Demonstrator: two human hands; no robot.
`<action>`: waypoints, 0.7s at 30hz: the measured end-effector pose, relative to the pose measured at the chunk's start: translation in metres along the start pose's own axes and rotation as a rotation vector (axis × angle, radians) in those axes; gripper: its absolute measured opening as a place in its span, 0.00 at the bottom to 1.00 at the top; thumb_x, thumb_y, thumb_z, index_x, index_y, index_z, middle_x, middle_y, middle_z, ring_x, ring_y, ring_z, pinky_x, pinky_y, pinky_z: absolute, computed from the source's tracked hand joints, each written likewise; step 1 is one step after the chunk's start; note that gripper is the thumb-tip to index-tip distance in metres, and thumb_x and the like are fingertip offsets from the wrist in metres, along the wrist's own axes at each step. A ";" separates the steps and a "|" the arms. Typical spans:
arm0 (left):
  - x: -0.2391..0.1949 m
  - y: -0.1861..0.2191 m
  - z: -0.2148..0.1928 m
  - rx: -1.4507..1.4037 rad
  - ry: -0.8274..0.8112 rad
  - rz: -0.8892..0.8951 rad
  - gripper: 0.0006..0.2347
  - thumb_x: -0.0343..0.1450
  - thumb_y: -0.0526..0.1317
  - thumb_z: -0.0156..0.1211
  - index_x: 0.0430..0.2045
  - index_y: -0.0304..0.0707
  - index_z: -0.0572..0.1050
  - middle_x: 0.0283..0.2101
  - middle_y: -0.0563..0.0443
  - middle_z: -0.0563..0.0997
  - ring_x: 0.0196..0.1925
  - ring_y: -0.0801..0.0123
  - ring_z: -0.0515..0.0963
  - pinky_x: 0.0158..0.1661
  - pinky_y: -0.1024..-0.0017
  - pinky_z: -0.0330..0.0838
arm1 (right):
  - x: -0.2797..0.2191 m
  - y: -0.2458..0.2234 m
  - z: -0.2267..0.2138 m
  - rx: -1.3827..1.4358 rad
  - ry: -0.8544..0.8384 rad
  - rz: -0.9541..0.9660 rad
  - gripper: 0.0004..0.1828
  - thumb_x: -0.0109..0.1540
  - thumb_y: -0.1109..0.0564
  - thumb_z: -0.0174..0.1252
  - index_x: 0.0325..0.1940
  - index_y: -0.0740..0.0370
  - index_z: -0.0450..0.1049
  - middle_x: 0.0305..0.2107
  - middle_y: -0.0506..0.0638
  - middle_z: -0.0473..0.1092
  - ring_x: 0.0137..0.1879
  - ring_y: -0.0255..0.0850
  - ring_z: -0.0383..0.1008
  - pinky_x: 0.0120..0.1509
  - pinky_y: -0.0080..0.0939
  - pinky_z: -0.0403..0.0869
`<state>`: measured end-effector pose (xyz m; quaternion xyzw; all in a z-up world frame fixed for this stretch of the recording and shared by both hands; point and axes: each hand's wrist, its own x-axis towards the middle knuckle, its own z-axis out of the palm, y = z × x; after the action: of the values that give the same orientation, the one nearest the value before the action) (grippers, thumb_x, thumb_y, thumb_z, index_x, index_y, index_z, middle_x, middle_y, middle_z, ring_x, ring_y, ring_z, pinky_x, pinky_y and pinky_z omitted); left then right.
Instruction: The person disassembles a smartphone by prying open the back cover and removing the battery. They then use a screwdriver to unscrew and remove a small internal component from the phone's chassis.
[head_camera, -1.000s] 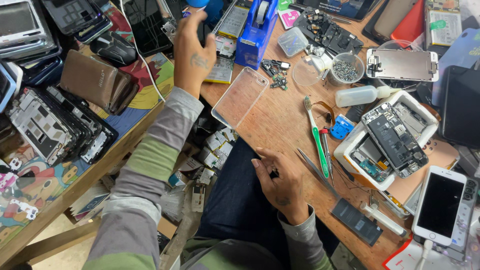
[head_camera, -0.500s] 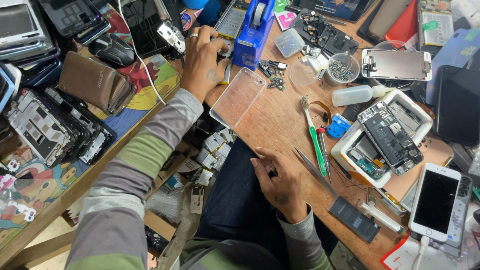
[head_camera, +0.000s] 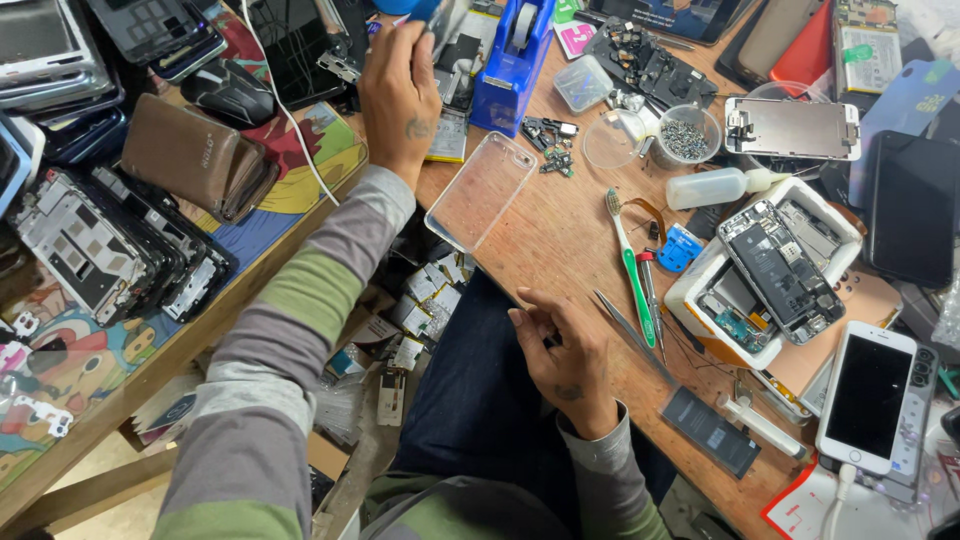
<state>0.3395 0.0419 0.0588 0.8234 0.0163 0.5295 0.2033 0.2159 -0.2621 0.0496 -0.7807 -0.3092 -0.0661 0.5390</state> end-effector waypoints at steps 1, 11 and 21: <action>0.002 -0.002 0.003 -0.017 0.023 -0.033 0.06 0.81 0.36 0.54 0.43 0.30 0.74 0.42 0.42 0.78 0.42 0.50 0.80 0.43 0.62 0.73 | 0.000 0.000 0.000 0.006 0.003 0.000 0.15 0.61 0.61 0.68 0.50 0.62 0.77 0.26 0.49 0.76 0.29 0.34 0.75 0.36 0.33 0.73; 0.015 -0.024 0.010 -0.247 0.209 -0.267 0.09 0.79 0.38 0.56 0.37 0.28 0.78 0.31 0.51 0.83 0.33 0.76 0.84 0.33 0.76 0.79 | -0.003 0.005 0.001 0.070 -0.002 0.014 0.14 0.62 0.62 0.67 0.52 0.63 0.77 0.27 0.48 0.76 0.30 0.31 0.75 0.35 0.30 0.74; 0.014 0.026 -0.079 -0.556 -0.034 -0.410 0.10 0.84 0.37 0.61 0.40 0.22 0.79 0.34 0.58 0.76 0.32 0.84 0.67 0.34 0.80 0.62 | -0.009 0.014 0.004 0.280 0.125 0.165 0.14 0.64 0.70 0.64 0.53 0.66 0.75 0.34 0.49 0.74 0.34 0.32 0.71 0.38 0.28 0.70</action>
<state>0.2716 0.0461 0.1082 0.7246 0.0329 0.4483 0.5224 0.2152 -0.2656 0.0323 -0.7149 -0.2163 -0.0264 0.6644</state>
